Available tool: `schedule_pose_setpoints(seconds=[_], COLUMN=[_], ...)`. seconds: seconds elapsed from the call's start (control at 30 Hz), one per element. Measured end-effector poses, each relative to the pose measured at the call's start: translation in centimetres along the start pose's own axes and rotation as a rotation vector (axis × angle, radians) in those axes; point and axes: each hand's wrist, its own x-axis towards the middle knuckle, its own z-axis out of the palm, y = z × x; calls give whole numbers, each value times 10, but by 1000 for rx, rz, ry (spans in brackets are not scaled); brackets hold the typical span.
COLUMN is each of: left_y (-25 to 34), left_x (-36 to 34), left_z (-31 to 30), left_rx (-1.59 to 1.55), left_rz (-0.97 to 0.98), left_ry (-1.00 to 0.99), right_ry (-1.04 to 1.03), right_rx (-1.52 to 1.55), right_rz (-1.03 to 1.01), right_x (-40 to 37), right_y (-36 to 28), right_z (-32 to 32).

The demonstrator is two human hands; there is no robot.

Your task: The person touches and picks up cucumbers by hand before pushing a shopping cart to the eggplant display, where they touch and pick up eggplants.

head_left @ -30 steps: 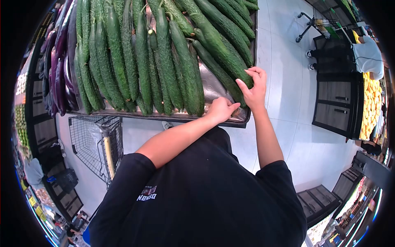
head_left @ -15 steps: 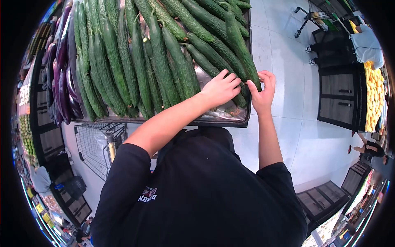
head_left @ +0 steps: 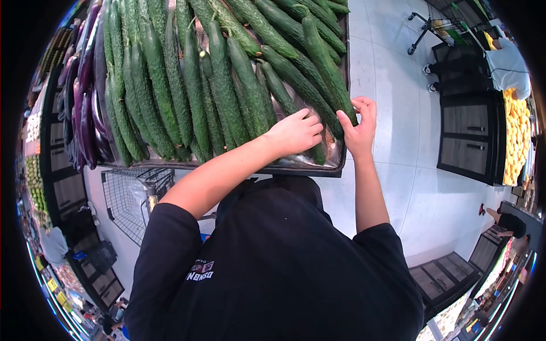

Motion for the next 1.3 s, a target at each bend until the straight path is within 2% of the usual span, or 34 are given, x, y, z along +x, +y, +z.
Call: schedule_pose_setpoints(seconds=[0.17, 0.23, 0.37, 0.47, 0.57, 0.6, 0.77, 0.83, 0.87, 1.07, 1.17, 1.23, 1.3], left_y=[5, 6, -5, -14, -21, -24, -34, -33, -32, -27, -21, -8, 8], left_x=[-1, 3, 31, 45, 55, 59, 69, 71, 70, 59, 54, 45, 29], left_z=[-2, -7, 6, 9, 16, 17, 25, 14, 8, 7, 10, -2, -24], left_rx=[-48, -179, -81, 31, 68, 89, 122, 67, 67, 36, 4, -29, -116], left_rz=[-66, -67, -166, -190, -208, -217, -209, -187, -185, -188, -236, -248, -242], left_ry=[-15, 96, 181, 33, 56, -41, -34, -178, -179, -165, -108, 43, 32], right_ry=[-8, -10, 51, 121, 93, 95, 107, 126, 147, 107, 71, 60, 74], right_rx=[-11, -10, -21, -98, -197, -199, -169, -192, -217, -195, -164, -152, -146], right_rz=[-35, -32, -13, -1, -72, -72, -85, -89, -91, -58, -57, -58, -49], right_x=[-1, -2, -4, -3, 1, 0, -1, 2, 3, 8, 8, 10, 11], right_y=[1, 1, -3, -4, 0, 1, 4, 3, 3, 2, -1, -5, -9], right_z=[9, 10, 11, 6, -4, -6, -12, -15, -18, -14, -2, 3, 9])
